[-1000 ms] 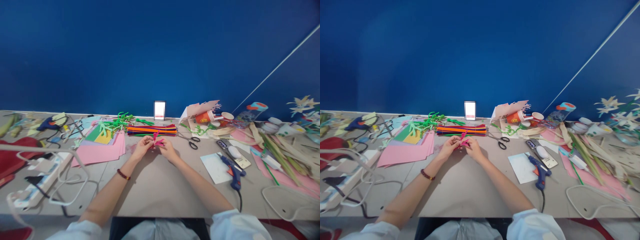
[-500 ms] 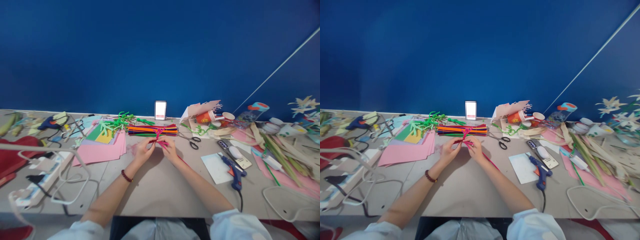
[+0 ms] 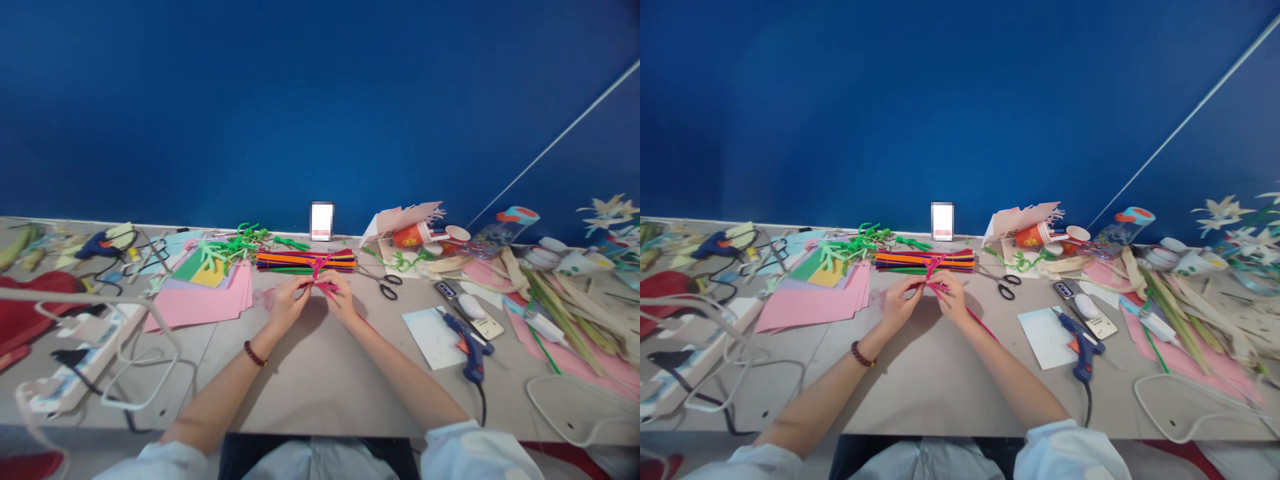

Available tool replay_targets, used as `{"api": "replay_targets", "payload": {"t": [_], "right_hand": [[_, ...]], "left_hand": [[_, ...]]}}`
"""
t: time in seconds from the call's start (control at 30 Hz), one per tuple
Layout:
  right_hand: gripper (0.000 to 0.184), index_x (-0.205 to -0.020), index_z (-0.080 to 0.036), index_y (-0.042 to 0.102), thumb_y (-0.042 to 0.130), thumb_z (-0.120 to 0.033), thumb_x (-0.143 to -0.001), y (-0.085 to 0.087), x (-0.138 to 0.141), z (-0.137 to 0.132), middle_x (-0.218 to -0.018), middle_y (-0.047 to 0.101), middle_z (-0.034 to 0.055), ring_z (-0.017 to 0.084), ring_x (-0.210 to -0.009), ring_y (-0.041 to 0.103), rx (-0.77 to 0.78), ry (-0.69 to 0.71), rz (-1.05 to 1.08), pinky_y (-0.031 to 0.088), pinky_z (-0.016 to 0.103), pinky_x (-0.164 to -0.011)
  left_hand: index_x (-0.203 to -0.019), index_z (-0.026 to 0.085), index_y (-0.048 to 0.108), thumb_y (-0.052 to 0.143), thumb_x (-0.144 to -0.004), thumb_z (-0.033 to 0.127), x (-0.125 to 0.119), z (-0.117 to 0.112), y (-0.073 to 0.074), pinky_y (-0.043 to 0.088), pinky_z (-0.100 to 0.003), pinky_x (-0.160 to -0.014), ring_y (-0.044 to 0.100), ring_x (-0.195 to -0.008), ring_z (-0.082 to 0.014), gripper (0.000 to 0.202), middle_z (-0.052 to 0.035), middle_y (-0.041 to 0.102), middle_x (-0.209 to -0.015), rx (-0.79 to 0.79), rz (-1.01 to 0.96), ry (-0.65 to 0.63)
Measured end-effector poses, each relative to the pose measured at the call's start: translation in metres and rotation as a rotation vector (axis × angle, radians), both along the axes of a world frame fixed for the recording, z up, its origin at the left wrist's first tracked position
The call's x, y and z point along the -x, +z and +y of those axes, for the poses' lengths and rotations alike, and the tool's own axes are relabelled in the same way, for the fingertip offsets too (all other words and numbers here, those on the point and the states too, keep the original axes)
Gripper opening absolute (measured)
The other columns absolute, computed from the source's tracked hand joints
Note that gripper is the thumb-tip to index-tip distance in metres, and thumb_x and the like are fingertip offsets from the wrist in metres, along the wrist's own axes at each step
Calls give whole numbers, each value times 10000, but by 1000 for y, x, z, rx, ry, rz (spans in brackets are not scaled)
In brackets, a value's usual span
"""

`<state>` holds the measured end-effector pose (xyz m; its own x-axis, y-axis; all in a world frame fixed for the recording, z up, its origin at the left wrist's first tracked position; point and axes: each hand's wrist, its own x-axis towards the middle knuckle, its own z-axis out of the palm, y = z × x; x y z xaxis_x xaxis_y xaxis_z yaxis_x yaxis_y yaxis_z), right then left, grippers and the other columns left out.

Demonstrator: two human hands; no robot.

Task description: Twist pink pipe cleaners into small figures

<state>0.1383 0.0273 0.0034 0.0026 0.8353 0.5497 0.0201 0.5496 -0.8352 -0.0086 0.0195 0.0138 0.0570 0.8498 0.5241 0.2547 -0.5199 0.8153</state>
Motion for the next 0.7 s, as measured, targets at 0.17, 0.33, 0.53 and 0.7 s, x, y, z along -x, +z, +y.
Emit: {"api": "replay_targets", "payload": {"t": [0.17,0.33,0.53,0.7], "right_hand": [[141,-762,-255,709,648,-380,-784,-1,-1,1,-801,612,47,197,-796,575,2,-2,18,451,345,-762],[197,-758,-253,721,643,-433,-778,11,-5,-3,-813,608,54,203,-796,564,12,13,-23,445,353,-764],[240,-737,-234,714,634,-456,-782,23,-7,-3,-810,601,56,191,-792,570,-13,68,-85,460,342,-749],[184,-758,-218,696,649,-393,-788,20,-11,6,-791,628,48,178,-792,586,-26,142,-67,470,336,-760]], "left_hand": [[-897,231,701,584,-787,215,4,2,0,497,-311,-817,641,-835,-183,161,-54,697,-893,-39,58,-27],[-920,213,675,546,-800,194,4,2,3,510,-266,-729,631,-787,-161,178,-53,679,-889,-18,99,-63],[-889,176,638,546,-759,171,5,5,6,525,-251,-740,636,-784,-144,159,-43,670,-875,59,52,-124],[-904,165,622,557,-784,204,4,5,3,541,-245,-727,650,-770,-130,142,-38,678,-872,55,21,-105]]}}
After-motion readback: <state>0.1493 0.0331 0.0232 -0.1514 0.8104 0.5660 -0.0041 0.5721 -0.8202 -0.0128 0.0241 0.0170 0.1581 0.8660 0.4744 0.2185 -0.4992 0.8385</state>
